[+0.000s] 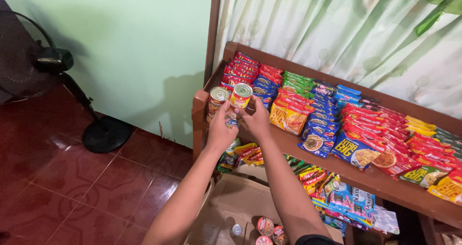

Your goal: Organizing and stocking canned goods and sauce packets on grocery store shelves.

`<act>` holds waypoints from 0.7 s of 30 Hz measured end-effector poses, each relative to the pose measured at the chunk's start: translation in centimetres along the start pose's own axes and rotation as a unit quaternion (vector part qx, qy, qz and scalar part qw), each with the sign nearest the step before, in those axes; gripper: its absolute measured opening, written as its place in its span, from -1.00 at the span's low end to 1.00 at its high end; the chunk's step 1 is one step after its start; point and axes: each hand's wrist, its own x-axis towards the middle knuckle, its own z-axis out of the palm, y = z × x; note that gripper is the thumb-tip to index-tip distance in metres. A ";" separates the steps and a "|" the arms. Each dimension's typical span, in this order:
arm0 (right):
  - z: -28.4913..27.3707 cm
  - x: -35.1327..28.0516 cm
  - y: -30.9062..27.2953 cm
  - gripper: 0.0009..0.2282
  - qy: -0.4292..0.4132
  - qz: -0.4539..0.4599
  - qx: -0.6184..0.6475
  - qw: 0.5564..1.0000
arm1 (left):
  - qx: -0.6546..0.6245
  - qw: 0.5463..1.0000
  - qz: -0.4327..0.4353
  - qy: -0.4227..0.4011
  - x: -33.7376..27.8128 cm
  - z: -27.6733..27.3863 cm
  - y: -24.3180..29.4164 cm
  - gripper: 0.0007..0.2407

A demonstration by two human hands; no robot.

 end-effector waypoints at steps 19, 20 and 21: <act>-1.7 -20.0 7.0 -0.46 0.101 0.165 0.169 0.966 | -0.116 0.978 -0.173 -0.027 -15.2 3.1 -10.0 -0.74; -0.5 -23.3 7.9 -0.42 0.049 0.130 0.145 0.980 | -0.144 0.962 -0.232 -0.017 -17.4 3.8 -10.2 -0.72; 0.8 -25.6 8.9 -0.36 -0.001 0.089 0.120 0.989 | -0.171 0.944 -0.283 -0.010 -18.6 4.6 -10.6 -0.67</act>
